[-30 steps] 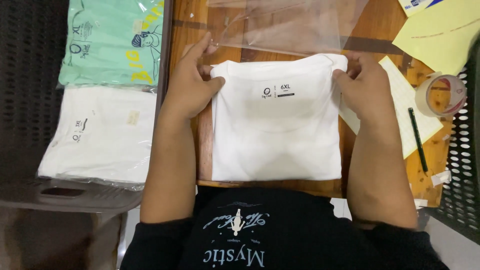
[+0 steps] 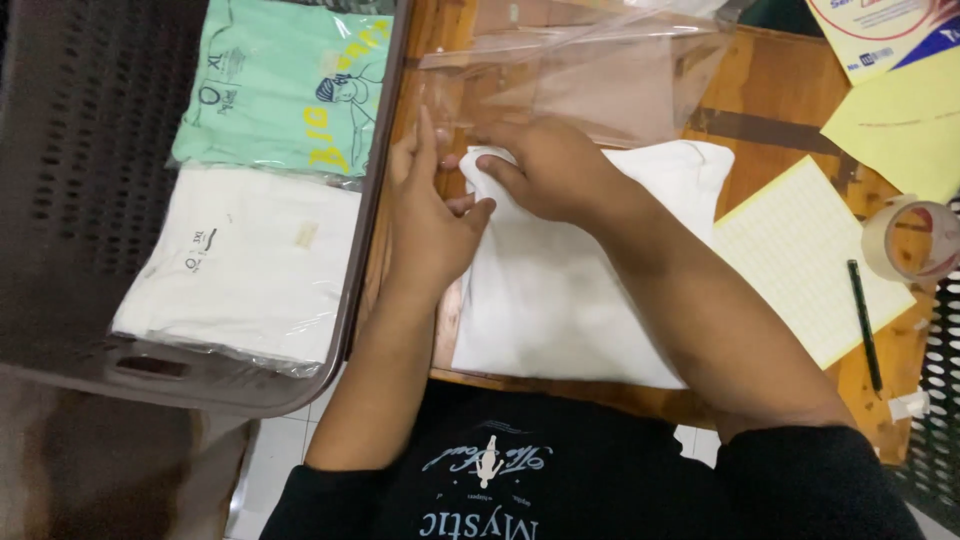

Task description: Folding a white t-shirt and placing it into a clear plastic bag for packaging.

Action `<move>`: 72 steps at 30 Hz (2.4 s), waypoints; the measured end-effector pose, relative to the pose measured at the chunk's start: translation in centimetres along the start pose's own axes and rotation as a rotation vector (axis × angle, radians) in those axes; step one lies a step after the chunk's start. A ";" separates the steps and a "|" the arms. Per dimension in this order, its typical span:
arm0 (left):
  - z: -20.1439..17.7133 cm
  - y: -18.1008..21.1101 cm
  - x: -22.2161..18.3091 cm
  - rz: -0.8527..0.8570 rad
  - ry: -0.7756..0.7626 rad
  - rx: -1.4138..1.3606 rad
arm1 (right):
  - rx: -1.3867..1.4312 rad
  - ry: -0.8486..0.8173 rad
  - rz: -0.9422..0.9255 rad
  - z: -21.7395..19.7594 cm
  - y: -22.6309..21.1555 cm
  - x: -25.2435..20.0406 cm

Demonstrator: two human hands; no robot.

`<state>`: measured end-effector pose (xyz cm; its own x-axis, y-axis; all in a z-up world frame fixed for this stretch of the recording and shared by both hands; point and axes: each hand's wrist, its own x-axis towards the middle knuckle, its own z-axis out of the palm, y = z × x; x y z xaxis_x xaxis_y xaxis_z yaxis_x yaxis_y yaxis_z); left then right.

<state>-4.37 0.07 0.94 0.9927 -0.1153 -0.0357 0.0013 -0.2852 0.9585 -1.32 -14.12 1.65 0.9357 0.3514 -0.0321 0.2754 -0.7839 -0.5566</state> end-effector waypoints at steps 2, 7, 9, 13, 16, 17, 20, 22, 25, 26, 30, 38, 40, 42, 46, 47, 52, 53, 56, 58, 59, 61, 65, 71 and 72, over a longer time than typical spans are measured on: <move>-0.2 -0.5 0.1 0.004 -0.011 -0.017 | 0.035 -0.030 -0.006 0.5 0.7 1.1; 0.2 -3.7 0.6 0.113 0.006 -0.055 | 0.154 -0.076 -0.167 0.0 1.7 2.5; 0.1 -4.2 0.8 0.082 0.034 -0.099 | 0.431 -0.113 -0.106 -0.1 1.9 2.5; -0.7 -4.3 0.9 0.014 -0.036 -0.196 | 0.259 -0.282 -0.105 -0.8 2.8 3.0; -0.8 -4.5 1.0 -0.019 -0.089 -0.191 | 0.183 -0.451 -0.084 -1.6 2.9 3.2; -0.8 -4.7 1.1 0.012 -0.086 -0.177 | 0.260 -0.427 -0.059 -1.7 2.9 3.3; -0.5 -5.1 1.4 0.029 -0.072 -0.191 | 0.282 -0.429 -0.071 -1.7 2.8 3.6; -0.2 -5.5 1.6 0.016 -0.059 -0.217 | 0.229 -0.454 -0.108 -1.7 2.6 3.9; 0.0 -5.8 1.7 0.032 -0.039 -0.246 | 0.146 -0.529 -0.099 -1.5 2.5 4.2; 0.0 -5.5 1.6 0.010 -0.035 -0.251 | 0.151 -0.534 -0.072 -1.4 2.7 4.3; 0.5 -5.7 1.9 0.005 0.030 -0.248 | 0.312 -0.474 0.006 -1.1 2.8 4.3; 1.5 -7.4 2.5 0.056 0.055 -0.249 | 0.274 -0.343 0.052 0.0 2.4 4.4; 1.6 -7.6 2.6 0.077 0.043 -0.275 | 0.124 -0.311 0.069 0.1 1.6 4.5; 1.8 -7.6 2.8 0.016 0.119 -0.156 | 0.020 -0.297 0.078 0.1 1.0 4.4; 1.5 -7.0 2.1 0.104 0.129 0.033 | -0.053 -0.170 -0.099 2.8 3.5 4.4; 1.5 -7.3 2.1 0.119 0.130 0.033 | -0.129 -0.063 -0.153 3.0 3.6 4.0; 1.2 -6.5 2.3 0.080 0.154 -0.016 | -0.125 0.220 -0.261 0.2 3.6 -0.6; 1.3 -6.6 2.5 0.053 0.193 -0.039 | -0.141 0.302 -0.240 -0.6 4.0 -2.0; 1.2 -6.4 2.6 0.030 0.264 0.000 | -0.181 0.433 -0.065 -2.2 5.9 -6.2; 1.1 -5.4 2.3 0.039 0.287 0.062 | -0.206 0.484 0.097 -3.0 7.4 -8.8; 1.1 -4.7 1.8 0.106 0.295 0.086 | -0.218 0.530 0.188 -3.4 8.2 -10.3; 1.5 -3.0 1.1 0.180 0.284 0.103 | -0.238 0.584 0.297 -4.0 9.2 -12.5; 3.8 -0.2 1.1 0.260 0.259 -0.045 | 0.107 0.560 0.737 -4.2 8.5 -14.1; 7.7 0.1 5.6 0.302 0.484 -0.312 | 0.355 0.527 0.760 -3.4 9.4 -13.7; 8.1 0.0 6.5 0.284 0.524 -0.330 | 0.382 0.527 0.776 -3.3 9.8 -13.5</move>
<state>1.15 -8.36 -1.56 0.8873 0.3567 0.2922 -0.3137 0.0026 0.9495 -10.55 -28.21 -0.64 0.8301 -0.5282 -0.1786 -0.4526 -0.4512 -0.7691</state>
